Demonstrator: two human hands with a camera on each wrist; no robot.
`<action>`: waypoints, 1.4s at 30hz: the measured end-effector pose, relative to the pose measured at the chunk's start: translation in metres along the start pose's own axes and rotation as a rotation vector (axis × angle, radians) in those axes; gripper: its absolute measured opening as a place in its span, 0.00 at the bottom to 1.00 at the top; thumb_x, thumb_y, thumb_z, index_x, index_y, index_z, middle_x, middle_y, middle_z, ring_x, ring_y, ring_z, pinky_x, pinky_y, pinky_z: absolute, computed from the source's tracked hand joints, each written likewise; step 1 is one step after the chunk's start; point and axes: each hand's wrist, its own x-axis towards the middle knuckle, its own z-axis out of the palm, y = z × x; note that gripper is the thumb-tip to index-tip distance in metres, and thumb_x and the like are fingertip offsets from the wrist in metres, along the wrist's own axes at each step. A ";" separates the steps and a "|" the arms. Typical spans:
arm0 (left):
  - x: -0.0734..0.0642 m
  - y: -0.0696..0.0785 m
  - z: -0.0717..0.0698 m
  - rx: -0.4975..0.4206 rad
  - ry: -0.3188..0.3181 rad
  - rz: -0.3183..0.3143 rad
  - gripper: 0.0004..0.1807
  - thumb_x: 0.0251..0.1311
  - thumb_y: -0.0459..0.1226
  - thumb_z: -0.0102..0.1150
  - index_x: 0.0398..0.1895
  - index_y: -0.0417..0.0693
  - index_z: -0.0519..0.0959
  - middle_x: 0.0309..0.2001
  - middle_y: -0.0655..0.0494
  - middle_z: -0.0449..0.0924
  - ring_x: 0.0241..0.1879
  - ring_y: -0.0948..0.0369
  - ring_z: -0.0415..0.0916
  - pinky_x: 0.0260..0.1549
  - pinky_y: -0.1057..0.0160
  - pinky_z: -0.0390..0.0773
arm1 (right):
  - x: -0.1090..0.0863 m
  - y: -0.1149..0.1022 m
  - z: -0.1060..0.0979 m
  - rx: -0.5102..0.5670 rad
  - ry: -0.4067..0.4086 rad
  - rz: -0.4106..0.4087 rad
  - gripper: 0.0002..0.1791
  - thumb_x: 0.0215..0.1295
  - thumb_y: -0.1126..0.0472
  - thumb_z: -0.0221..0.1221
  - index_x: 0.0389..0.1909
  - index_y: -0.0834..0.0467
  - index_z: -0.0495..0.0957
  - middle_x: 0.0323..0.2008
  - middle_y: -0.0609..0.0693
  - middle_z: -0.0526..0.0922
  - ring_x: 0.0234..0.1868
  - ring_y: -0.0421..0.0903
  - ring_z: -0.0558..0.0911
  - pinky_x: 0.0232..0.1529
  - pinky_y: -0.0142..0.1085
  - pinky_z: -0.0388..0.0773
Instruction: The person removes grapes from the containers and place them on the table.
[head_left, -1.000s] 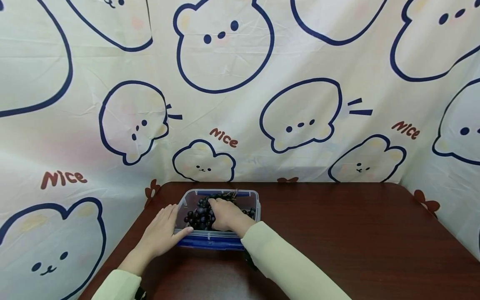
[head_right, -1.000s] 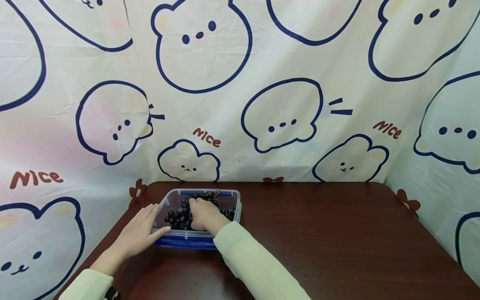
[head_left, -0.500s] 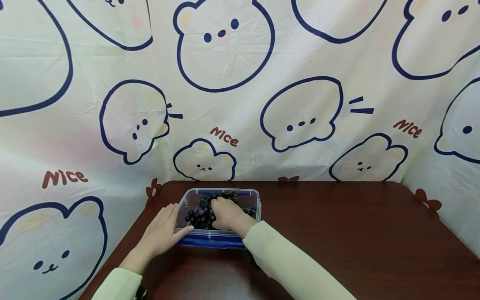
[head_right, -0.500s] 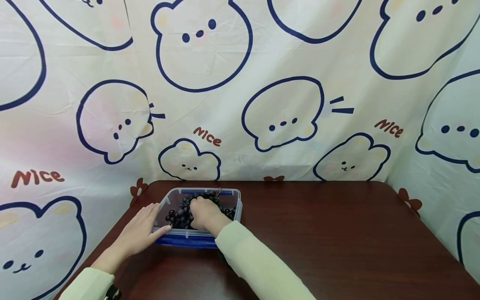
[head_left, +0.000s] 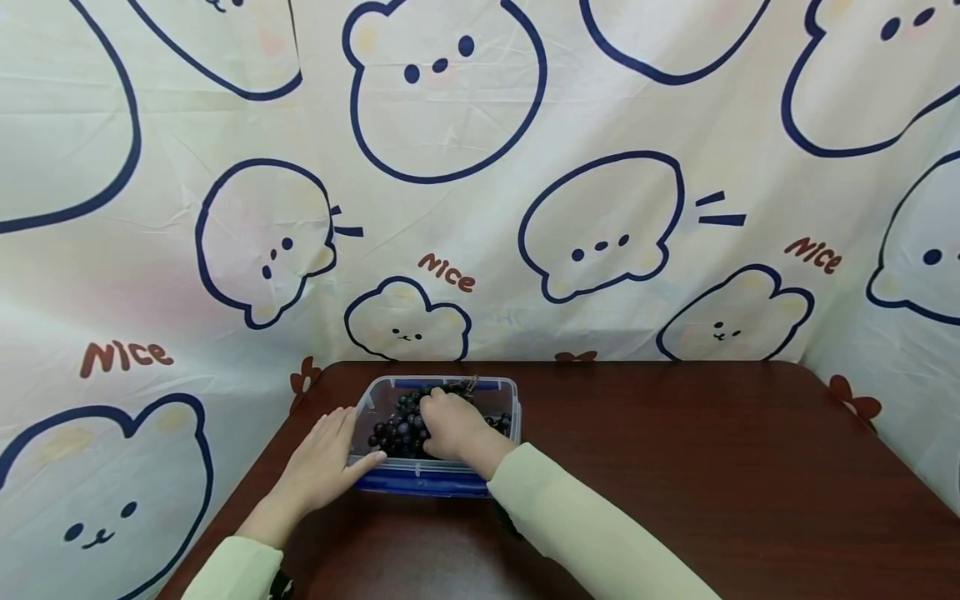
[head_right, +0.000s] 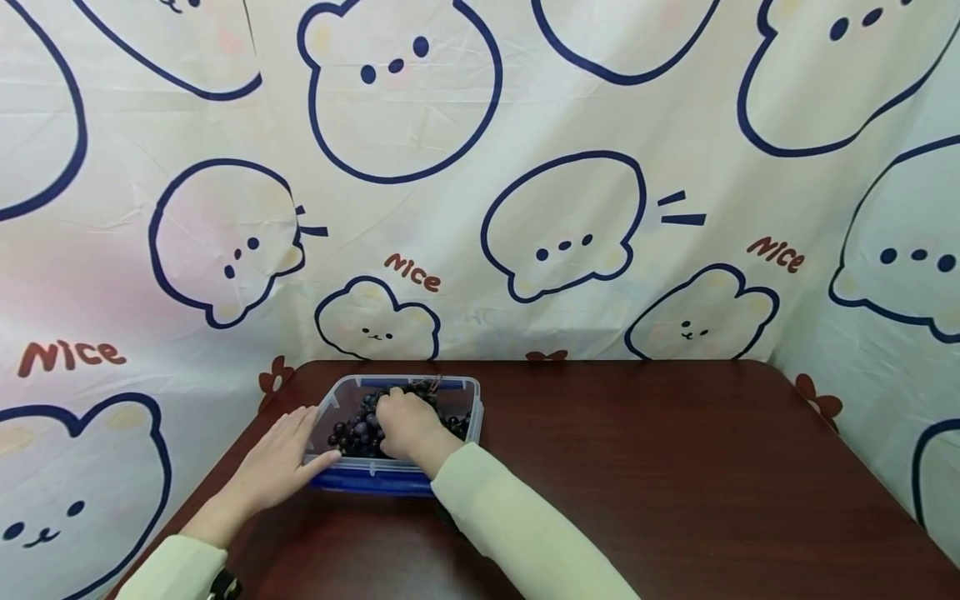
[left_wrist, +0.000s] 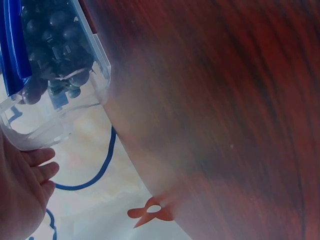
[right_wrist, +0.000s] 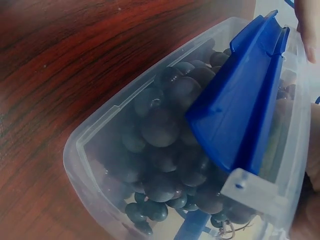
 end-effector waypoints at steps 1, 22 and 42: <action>0.000 0.000 0.000 -0.003 0.000 -0.001 0.49 0.62 0.62 0.52 0.68 0.26 0.59 0.67 0.29 0.60 0.68 0.36 0.55 0.66 0.39 0.51 | -0.001 -0.001 -0.001 -0.022 0.014 -0.010 0.30 0.61 0.52 0.67 0.61 0.60 0.72 0.55 0.55 0.74 0.46 0.46 0.79 0.41 0.35 0.79; 0.000 0.000 0.000 -0.008 -0.001 0.000 0.50 0.62 0.64 0.51 0.68 0.26 0.59 0.66 0.28 0.61 0.68 0.36 0.55 0.66 0.39 0.50 | -0.017 0.004 -0.003 -0.362 0.433 -0.265 0.25 0.61 0.55 0.66 0.57 0.60 0.75 0.44 0.53 0.75 0.41 0.44 0.77 0.45 0.31 0.77; 0.000 -0.001 0.001 -0.003 0.022 0.011 0.49 0.62 0.61 0.54 0.67 0.26 0.60 0.65 0.29 0.62 0.67 0.37 0.57 0.66 0.40 0.51 | -0.023 0.014 -0.006 -0.496 0.537 -0.289 0.22 0.62 0.54 0.63 0.53 0.61 0.77 0.40 0.52 0.76 0.37 0.42 0.76 0.42 0.28 0.77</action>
